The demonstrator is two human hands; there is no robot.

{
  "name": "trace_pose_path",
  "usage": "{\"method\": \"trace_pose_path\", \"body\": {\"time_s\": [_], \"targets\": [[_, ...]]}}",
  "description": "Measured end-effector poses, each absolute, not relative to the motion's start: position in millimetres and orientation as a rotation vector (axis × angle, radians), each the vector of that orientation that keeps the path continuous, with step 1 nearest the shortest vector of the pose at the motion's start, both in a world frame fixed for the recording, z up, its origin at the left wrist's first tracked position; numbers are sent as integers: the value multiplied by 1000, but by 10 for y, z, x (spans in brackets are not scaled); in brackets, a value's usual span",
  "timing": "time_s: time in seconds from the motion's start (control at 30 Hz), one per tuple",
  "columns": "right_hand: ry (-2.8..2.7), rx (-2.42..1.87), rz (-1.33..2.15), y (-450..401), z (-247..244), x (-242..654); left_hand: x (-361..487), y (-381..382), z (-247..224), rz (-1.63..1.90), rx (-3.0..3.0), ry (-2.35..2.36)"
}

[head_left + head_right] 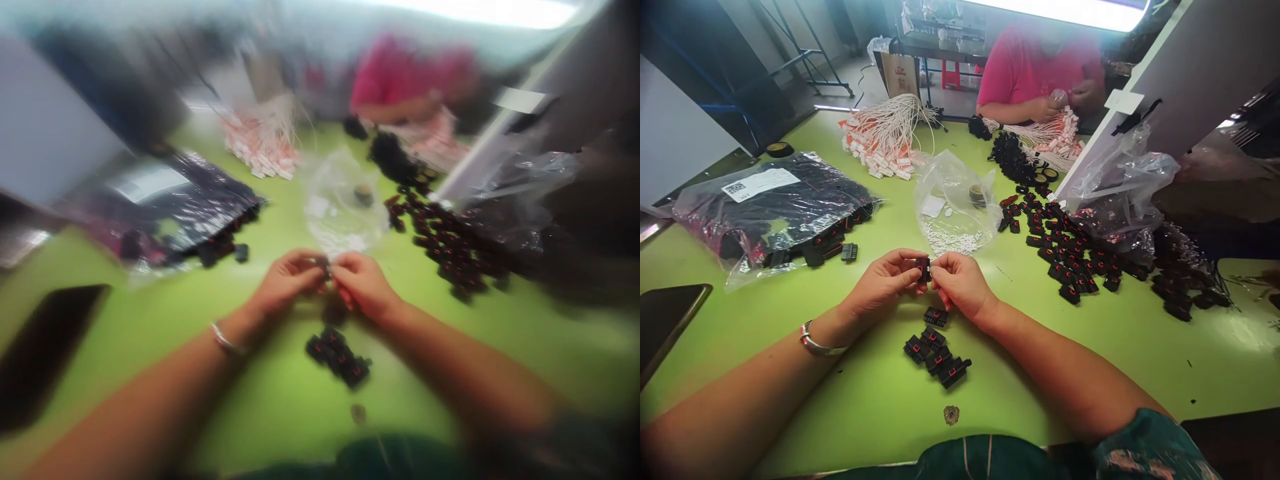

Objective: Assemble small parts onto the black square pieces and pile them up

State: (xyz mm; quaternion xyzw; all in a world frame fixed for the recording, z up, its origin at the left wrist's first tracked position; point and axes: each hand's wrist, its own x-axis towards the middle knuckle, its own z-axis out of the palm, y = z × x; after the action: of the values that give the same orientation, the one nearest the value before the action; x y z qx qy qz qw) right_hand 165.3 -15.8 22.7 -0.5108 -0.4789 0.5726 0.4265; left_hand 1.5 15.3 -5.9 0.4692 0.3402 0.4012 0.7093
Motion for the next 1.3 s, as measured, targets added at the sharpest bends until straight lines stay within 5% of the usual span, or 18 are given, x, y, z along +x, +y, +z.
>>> {"method": "trace_pose_path", "body": {"time_s": [0.5, 0.73, 1.13, 1.3], "targets": [[-1658, -1414, 1057, -85, 271, 1735, -5, 114, -32, 864, 1221, 750], [-1266, -1269, 1530, -120, 299, 1717, -6, 154, -39, 831, 945, 677], [-1646, -1473, 1068, -100, 254, 1735, -33, 144, -68, 798, 1315, 748], [-1424, -1383, 1394, -129, 297, 1726, -21, 151, -35, 803, 1098, 727]]}}
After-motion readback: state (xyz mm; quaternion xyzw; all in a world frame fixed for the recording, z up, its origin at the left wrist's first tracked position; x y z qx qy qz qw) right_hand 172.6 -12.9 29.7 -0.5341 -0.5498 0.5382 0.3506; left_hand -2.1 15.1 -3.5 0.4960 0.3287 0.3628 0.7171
